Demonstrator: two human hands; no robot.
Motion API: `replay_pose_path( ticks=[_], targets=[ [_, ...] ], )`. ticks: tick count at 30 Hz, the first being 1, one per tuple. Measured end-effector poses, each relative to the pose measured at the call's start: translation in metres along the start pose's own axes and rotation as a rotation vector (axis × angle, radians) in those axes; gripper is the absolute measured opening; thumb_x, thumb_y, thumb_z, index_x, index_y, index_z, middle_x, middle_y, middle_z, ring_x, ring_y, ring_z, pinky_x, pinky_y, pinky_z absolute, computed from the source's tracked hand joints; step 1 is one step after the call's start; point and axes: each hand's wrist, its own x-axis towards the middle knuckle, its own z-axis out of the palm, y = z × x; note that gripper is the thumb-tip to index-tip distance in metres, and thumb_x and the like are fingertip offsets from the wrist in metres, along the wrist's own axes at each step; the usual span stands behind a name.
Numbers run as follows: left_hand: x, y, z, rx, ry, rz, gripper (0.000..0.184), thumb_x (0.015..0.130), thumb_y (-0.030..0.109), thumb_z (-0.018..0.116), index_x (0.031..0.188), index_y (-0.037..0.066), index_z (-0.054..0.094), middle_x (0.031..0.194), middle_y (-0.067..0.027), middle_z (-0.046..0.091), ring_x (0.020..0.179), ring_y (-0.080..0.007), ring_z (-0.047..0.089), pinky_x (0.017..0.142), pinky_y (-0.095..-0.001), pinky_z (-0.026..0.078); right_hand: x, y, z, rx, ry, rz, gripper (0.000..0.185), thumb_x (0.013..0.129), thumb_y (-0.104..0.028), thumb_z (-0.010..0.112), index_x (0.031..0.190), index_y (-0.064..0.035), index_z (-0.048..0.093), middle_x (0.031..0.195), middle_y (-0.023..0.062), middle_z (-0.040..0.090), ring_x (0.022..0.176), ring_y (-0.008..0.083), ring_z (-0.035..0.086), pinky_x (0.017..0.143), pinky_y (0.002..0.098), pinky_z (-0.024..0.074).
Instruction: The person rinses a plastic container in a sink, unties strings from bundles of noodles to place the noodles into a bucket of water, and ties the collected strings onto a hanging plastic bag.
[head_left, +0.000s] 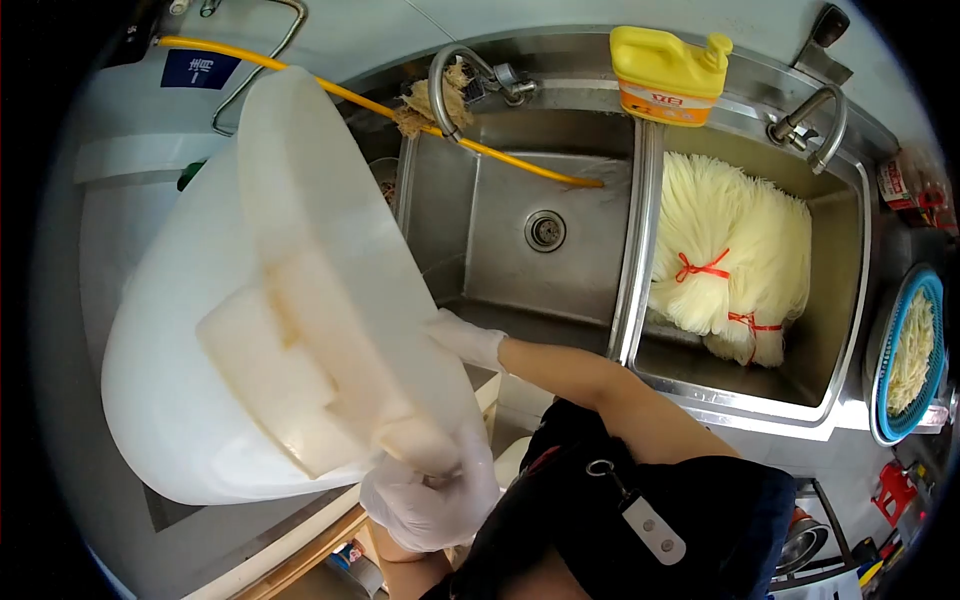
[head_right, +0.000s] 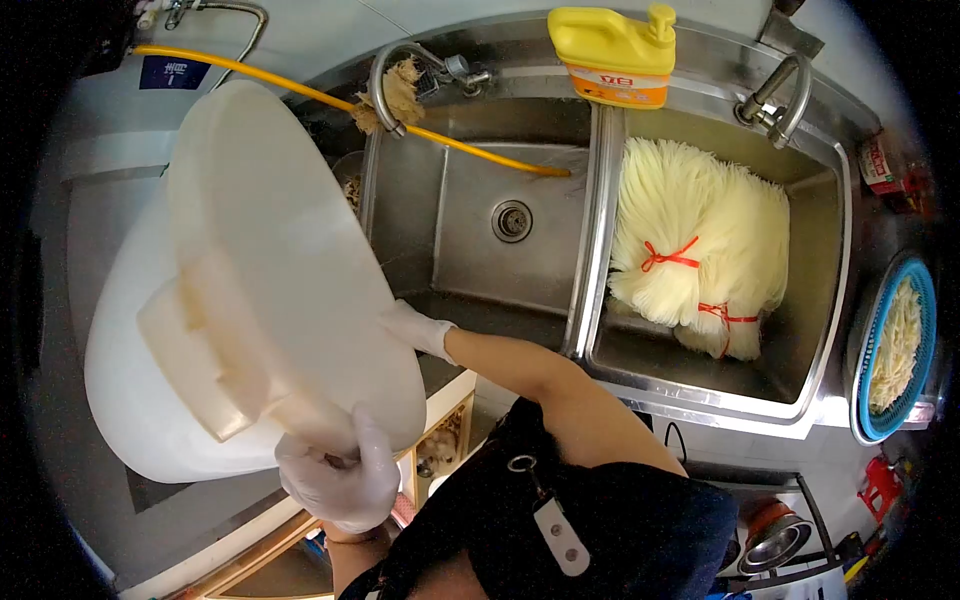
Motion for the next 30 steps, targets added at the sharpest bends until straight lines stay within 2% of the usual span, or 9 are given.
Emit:
replay_pose_path(
  ticks=[1, 3, 6, 15, 21, 24, 28, 29, 30],
  targets=[
    [-0.002, 0.002, -0.001, 0.019, -0.008, -0.013, 0.034, 0.071, 0.005, 0.071, 0.09, -0.002, 0.042, 0.065, -0.0089, 0.058, 0.048, -0.016, 0.054, 0.046, -0.0269, 0.044, -0.004, -0.001, 0.003, 0.0, 0.005, -0.011, 0.036, 0.087, -0.013, 0.05, 0.119, 0.0043, 0.051, 0.109, 0.0107, 0.06, 0.095, 0.0163, 0.059, 0.08, 0.0297, 0.0489],
    [-0.005, 0.005, -0.001, 0.056, -0.019, -0.034, 0.034, 0.071, 0.005, 0.07, 0.09, -0.001, 0.043, 0.066, -0.0097, 0.058, 0.049, -0.0158, 0.055, 0.046, -0.0266, 0.044, -0.017, -0.011, 0.014, -0.466, 0.141, -0.014, 0.038, 0.087, -0.016, 0.051, 0.119, 0.0045, 0.051, 0.109, 0.0116, 0.06, 0.096, 0.0168, 0.059, 0.08, 0.0301, 0.0489],
    [-0.003, 0.009, 0.0, 0.014, -0.012, -0.011, 0.035, 0.071, 0.004, 0.071, 0.091, -0.002, 0.043, 0.067, -0.0108, 0.058, 0.051, -0.0162, 0.056, 0.047, -0.026, 0.045, -0.021, -0.008, 0.012, -0.518, 0.186, 0.069, 0.04, 0.09, -0.021, 0.045, 0.122, 0.002, 0.047, 0.119, 0.0095, 0.056, 0.106, 0.0149, 0.053, 0.089, 0.0286, 0.0422],
    [-0.014, 0.012, 0.003, -0.053, -0.009, -0.056, 0.032, 0.073, 0.0, 0.068, 0.092, -0.003, 0.042, 0.071, -0.0123, 0.06, 0.055, -0.0141, 0.057, 0.05, -0.0258, 0.047, -0.017, 0.007, -0.003, -0.536, 0.343, 0.145, 0.046, 0.083, -0.028, 0.055, 0.116, 0.0027, 0.053, 0.103, 0.0111, 0.061, 0.09, 0.0197, 0.059, 0.075, 0.0332, 0.0484],
    [-0.015, 0.022, 0.003, -0.027, -0.016, -0.189, 0.03, 0.066, -0.001, 0.072, 0.084, 0.002, 0.047, 0.059, -0.0074, 0.056, 0.047, -0.0192, 0.055, 0.047, -0.0263, 0.045, -0.028, 0.005, 0.007, -0.521, 0.352, 0.093, 0.041, 0.084, -0.025, 0.054, 0.115, 0.0019, 0.054, 0.104, 0.0107, 0.061, 0.092, 0.0202, 0.059, 0.081, 0.0305, 0.0463],
    [-0.021, 0.02, 0.003, -0.039, 0.088, -0.128, 0.024, 0.068, 0.001, 0.071, 0.077, 0.003, 0.048, 0.058, -0.006, 0.054, 0.045, -0.0166, 0.051, 0.046, -0.0243, 0.042, -0.029, 0.006, 0.004, -0.57, 0.333, 0.133, 0.037, 0.084, -0.023, 0.053, 0.112, 0.0016, 0.057, 0.101, 0.0105, 0.063, 0.092, 0.0203, 0.059, 0.084, 0.0301, 0.045],
    [-0.025, 0.019, -0.02, 0.052, 0.398, -0.302, 0.02, 0.069, 0.004, 0.068, 0.073, 0.004, 0.048, 0.063, -0.0044, 0.054, 0.049, -0.01, 0.046, 0.047, -0.0236, 0.039, -0.046, -0.019, -0.013, -0.73, -0.023, -0.058, 0.032, 0.085, -0.022, 0.053, 0.105, 0.0006, 0.061, 0.096, 0.0079, 0.064, 0.088, 0.018, 0.059, 0.078, 0.0292, 0.0464],
    [-0.024, 0.023, -0.029, 0.414, 0.509, -0.44, 0.02, 0.069, 0.005, 0.067, 0.076, 0.002, 0.049, 0.069, -0.0057, 0.054, 0.058, -0.011, 0.048, 0.053, -0.0251, 0.041, -0.044, -0.037, -0.013, -0.734, 0.011, 0.009, 0.031, 0.085, -0.022, 0.053, 0.104, 0.0002, 0.062, 0.095, 0.0071, 0.064, 0.087, 0.0172, 0.059, 0.076, 0.0289, 0.0466],
    [-0.029, 0.011, -0.041, 0.298, 0.622, -0.48, 0.021, 0.071, 0.009, 0.065, 0.083, -0.002, 0.051, 0.077, -0.0072, 0.054, 0.066, -0.0138, 0.05, 0.061, -0.0272, 0.043, -0.042, -0.056, -0.008, -0.742, 0.043, 0.077, 0.03, 0.085, -0.022, 0.054, 0.103, -0.0002, 0.063, 0.094, 0.0062, 0.065, 0.086, 0.0164, 0.059, 0.075, 0.0285, 0.0468]
  ],
)
